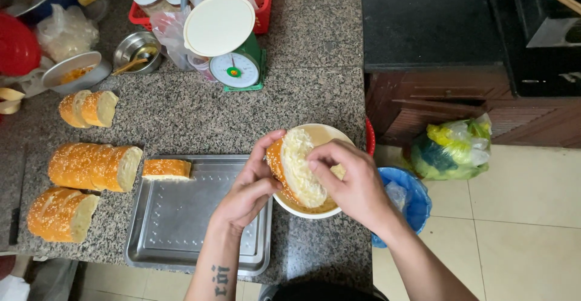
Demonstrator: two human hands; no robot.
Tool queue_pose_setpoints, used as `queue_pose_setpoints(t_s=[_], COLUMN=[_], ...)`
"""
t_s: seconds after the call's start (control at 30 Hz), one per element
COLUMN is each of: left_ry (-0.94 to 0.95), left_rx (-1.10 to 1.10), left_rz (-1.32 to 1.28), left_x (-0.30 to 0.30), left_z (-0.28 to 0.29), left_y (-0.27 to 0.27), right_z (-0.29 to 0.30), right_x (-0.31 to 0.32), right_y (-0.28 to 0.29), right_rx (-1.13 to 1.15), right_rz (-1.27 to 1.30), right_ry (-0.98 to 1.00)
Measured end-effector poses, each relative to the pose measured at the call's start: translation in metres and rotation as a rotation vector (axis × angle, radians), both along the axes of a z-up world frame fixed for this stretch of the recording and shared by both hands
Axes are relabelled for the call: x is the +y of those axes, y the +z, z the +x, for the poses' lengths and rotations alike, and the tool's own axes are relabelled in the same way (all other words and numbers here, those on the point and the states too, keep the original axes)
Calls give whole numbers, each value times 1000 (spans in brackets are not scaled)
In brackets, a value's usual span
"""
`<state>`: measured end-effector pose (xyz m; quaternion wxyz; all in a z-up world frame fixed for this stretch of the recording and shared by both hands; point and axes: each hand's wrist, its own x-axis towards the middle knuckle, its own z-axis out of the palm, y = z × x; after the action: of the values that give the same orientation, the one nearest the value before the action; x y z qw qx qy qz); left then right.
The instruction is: Apply filling or butter to bread slices and arrange them on a metal tray.
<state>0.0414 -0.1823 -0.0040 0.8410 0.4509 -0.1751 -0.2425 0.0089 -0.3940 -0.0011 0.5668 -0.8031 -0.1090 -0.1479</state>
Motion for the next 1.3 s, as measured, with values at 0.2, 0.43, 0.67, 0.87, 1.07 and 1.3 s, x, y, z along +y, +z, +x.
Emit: queue_pose_setpoints(t_s=[0.2,0.43,0.67,0.87,1.07,1.3], left_ry=[9,-7,-36,-40,-37,-37], left_rx=[16,20,7,-9,-18,8], left_rz=[-18,-18,1,25,24,-3], left_x=[5,8,6,4,2,9], left_z=[0,0,-3,-7,-10,-13], left_y=[-5,-14,-9,-6,-3,-12], right_z=[-10,-8,-4,-2,-5,-5], right_x=[-14,-17,-12,-5,-3,2], right_y=[14,12,3,14,33,7], right_rx=[87,106,370,342,200,276], right_rz=[189,122,191,210,115,425], right_ry=[-209,-280,-86,-55,45,-58])
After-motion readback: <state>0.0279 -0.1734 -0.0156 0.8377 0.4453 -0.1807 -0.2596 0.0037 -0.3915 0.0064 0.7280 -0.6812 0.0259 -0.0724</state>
